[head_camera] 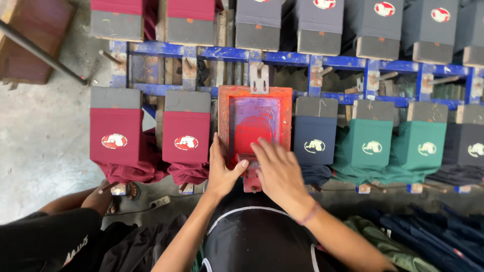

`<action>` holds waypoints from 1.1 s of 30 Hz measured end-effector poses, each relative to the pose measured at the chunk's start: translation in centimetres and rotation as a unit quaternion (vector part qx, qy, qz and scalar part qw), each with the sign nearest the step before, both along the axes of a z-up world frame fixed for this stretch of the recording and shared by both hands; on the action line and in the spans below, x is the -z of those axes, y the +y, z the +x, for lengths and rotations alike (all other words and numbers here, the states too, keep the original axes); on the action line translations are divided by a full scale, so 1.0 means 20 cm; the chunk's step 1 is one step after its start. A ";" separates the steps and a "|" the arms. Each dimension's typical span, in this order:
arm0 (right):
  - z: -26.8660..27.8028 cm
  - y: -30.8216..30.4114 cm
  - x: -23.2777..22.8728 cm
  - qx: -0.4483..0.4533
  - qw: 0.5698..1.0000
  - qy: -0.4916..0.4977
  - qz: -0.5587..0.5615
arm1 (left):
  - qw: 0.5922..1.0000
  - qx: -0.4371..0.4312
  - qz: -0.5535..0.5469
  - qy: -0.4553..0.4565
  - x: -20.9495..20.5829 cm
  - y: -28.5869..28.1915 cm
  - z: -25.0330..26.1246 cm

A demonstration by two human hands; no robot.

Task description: The person uses a squeegee to apply red ink through a screen printing frame onto a series of caps arranged on a rack. The person moves the frame from one cap to the next, applying the design repeatedly.

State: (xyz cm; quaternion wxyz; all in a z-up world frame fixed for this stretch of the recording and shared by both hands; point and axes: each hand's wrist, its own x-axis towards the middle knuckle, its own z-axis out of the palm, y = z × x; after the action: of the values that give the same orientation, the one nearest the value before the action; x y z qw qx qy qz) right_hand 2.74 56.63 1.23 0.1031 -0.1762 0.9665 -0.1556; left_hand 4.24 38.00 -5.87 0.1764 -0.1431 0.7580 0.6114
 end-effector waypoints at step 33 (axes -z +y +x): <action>0.14 0.27 0.31 0.253 0.857 -0.164 -0.418 | 0.996 0.055 0.066 -0.004 -0.04 -0.08 -0.01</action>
State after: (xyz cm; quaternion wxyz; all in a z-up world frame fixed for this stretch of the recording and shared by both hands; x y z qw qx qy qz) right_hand 5.48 62.05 -4.89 0.1339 0.0754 0.7911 -0.5921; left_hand 4.14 36.46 -5.08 0.2215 -0.0919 0.7217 0.6493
